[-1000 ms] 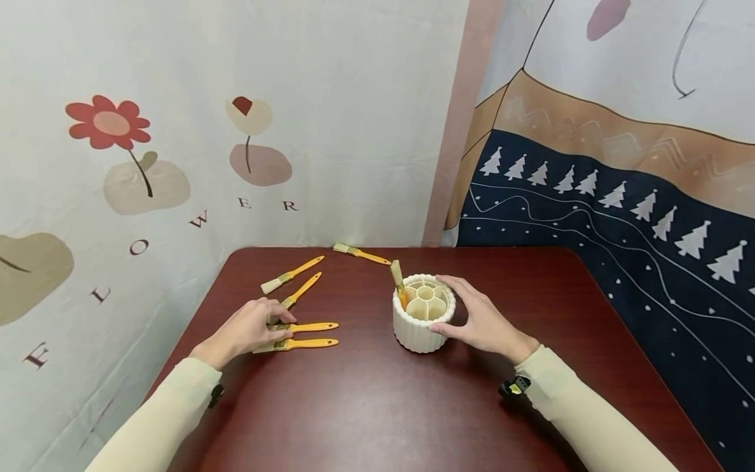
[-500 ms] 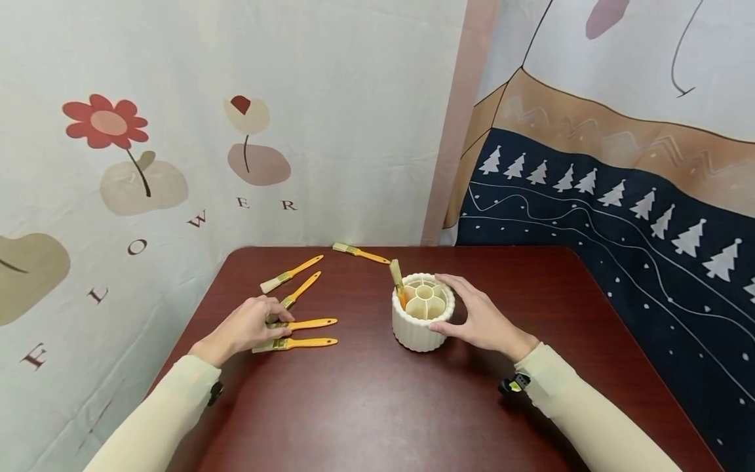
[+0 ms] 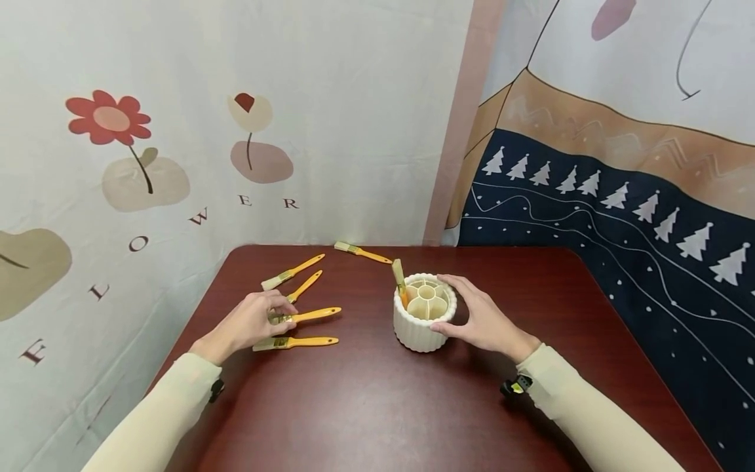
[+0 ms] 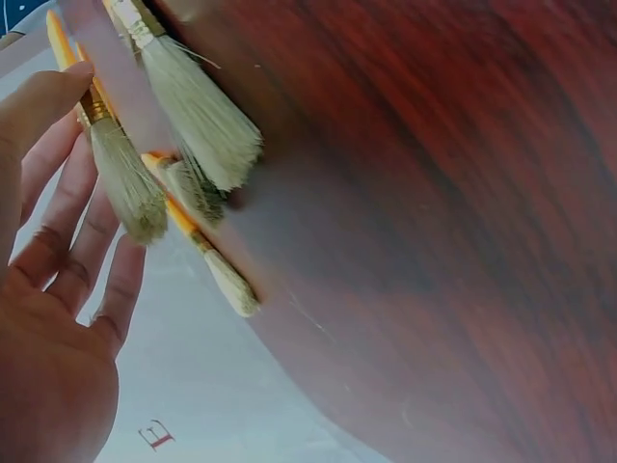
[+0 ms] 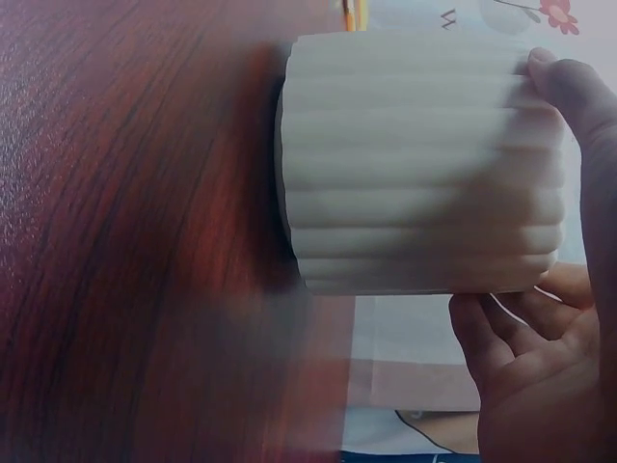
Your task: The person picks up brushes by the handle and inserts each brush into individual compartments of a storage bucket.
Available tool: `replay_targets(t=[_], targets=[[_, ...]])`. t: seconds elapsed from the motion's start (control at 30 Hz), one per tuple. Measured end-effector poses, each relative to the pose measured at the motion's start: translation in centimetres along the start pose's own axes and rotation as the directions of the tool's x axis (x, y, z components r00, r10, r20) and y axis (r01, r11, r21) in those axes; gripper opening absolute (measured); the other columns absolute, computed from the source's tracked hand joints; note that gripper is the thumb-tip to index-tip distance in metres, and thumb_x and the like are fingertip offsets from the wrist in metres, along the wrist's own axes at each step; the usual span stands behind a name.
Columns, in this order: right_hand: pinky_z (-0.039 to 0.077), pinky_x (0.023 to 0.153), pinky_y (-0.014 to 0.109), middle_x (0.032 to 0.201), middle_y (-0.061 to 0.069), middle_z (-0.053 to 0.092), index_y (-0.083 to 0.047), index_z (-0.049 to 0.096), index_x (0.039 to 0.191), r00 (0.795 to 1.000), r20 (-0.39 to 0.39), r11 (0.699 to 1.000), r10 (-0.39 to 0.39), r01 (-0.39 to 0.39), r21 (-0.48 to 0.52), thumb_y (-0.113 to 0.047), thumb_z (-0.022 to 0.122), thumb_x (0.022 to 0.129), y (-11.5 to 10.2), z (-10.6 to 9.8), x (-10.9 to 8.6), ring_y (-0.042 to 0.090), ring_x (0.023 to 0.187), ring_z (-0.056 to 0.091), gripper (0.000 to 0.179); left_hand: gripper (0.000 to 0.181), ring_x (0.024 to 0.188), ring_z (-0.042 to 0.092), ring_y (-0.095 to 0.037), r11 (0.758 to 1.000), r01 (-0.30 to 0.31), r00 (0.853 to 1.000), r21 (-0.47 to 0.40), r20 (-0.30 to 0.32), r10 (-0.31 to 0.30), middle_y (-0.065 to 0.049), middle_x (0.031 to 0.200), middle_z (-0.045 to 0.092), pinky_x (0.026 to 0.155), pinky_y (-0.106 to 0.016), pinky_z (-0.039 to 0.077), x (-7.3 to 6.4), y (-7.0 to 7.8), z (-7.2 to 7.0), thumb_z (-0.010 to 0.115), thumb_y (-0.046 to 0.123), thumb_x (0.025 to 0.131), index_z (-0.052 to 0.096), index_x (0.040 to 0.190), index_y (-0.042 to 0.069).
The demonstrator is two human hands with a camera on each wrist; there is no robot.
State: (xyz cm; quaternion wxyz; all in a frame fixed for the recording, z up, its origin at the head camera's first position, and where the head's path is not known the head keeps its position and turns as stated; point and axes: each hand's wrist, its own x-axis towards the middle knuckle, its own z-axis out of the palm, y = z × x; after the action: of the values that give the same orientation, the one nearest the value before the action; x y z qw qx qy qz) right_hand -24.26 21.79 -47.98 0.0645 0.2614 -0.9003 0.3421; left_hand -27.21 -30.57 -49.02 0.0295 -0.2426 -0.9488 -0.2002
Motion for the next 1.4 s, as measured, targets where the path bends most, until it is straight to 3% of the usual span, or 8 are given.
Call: replay_targets(t=[0.27,0.43,0.6,0.8,0.9,1.07,1.17,1.4], targets=[[0.054,0.129,0.064,0.170,0.004,0.059,-0.018,0.049,0.173,0.998,-0.027,0.999,0.047,-0.048,-0.002,-0.057,0.099,0.091,-0.3,0.3,-0.3,0.029,0.157,0.061,0.103,0.021,0.091,0.073,-0.015,0.998,-0.064,0.993,-0.009,-0.105,0.063,0.003,0.101,0.080,0.079,-0.035,0.065,1.0,1.2,0.0,0.100,0.016,0.094,0.086,0.109,0.016],[0.056,0.127,0.064,0.168,0.006,0.059,-0.017,0.047,0.173,0.995,-0.043,0.996,0.089,-0.089,-0.002,-0.061,0.098,0.091,-0.9,0.3,-0.4,0.030,0.155,0.062,0.106,0.023,0.090,0.074,-0.017,0.993,-0.114,0.973,-0.026,-0.205,0.106,0.000,0.101,0.080,0.080,-0.039,0.068,1.7,1.8,0.2,0.101,0.010,0.091,0.086,0.108,0.014],[0.058,0.124,0.065,0.165,0.010,0.061,-0.014,0.047,0.171,0.990,-0.064,0.992,0.122,-0.123,-0.013,-0.061,0.099,0.090,-1.6,0.4,-0.7,0.033,0.151,0.065,0.107,0.022,0.089,0.074,-0.018,0.988,-0.144,0.956,-0.052,-0.264,0.125,-0.001,0.101,0.079,0.079,-0.039,0.066,2.0,2.5,0.4,0.100,0.008,0.091,0.087,0.108,0.014],[0.060,0.122,0.064,0.161,0.013,0.062,-0.011,0.048,0.170,0.987,-0.083,0.989,0.140,-0.143,-0.035,-0.059,0.101,0.089,-2.5,0.6,-0.6,0.035,0.147,0.067,0.108,0.027,0.090,0.076,-0.020,0.980,-0.191,0.919,-0.056,-0.361,0.158,-0.003,0.103,0.082,0.080,-0.034,0.066,2.1,2.8,0.6,0.102,0.005,0.087,0.088,0.110,0.012],[0.061,0.121,0.064,0.161,0.014,0.061,-0.009,0.047,0.169,0.983,-0.081,0.985,0.165,-0.168,-0.034,-0.059,0.101,0.089,-3.1,0.8,-0.6,0.035,0.146,0.067,0.109,0.031,0.090,0.077,-0.021,0.975,-0.216,0.897,-0.054,-0.405,0.176,-0.003,0.105,0.083,0.083,-0.023,0.062,2.1,3.1,0.6,0.103,0.004,0.085,0.087,0.111,0.010],[0.061,0.120,0.063,0.159,0.015,0.061,-0.005,0.048,0.168,0.976,-0.094,0.979,0.196,-0.200,-0.044,-0.059,0.101,0.088,-3.9,1.1,-0.7,0.037,0.144,0.067,0.110,0.036,0.091,0.076,-0.019,0.970,-0.229,0.874,-0.077,-0.455,0.170,-0.004,0.105,0.083,0.088,-0.006,0.050,2.2,3.9,0.5,0.105,0.002,0.082,0.087,0.113,0.008],[0.063,0.118,0.061,0.157,0.017,0.061,-0.004,0.047,0.171,0.974,-0.108,0.977,0.197,-0.205,-0.062,-0.058,0.101,0.087,-4.0,1.3,-0.7,0.037,0.141,0.067,0.114,0.038,0.093,0.078,-0.021,0.968,-0.234,0.860,-0.094,-0.485,0.160,-0.004,0.105,0.084,0.089,-0.006,0.049,2.3,4.6,0.6,0.105,0.001,0.081,0.087,0.114,0.007],[0.067,0.109,0.059,0.146,0.018,0.061,-0.006,0.047,0.175,0.970,-0.120,0.968,0.213,-0.226,-0.111,-0.064,0.098,0.088,-4.5,1.5,-0.8,0.035,0.128,0.069,0.116,0.039,0.095,0.078,-0.022,0.969,-0.207,0.845,-0.138,-0.524,0.106,-0.006,0.108,0.086,0.087,-0.006,0.046,2.5,5.7,0.6,0.105,0.000,0.081,0.086,0.115,0.007]])
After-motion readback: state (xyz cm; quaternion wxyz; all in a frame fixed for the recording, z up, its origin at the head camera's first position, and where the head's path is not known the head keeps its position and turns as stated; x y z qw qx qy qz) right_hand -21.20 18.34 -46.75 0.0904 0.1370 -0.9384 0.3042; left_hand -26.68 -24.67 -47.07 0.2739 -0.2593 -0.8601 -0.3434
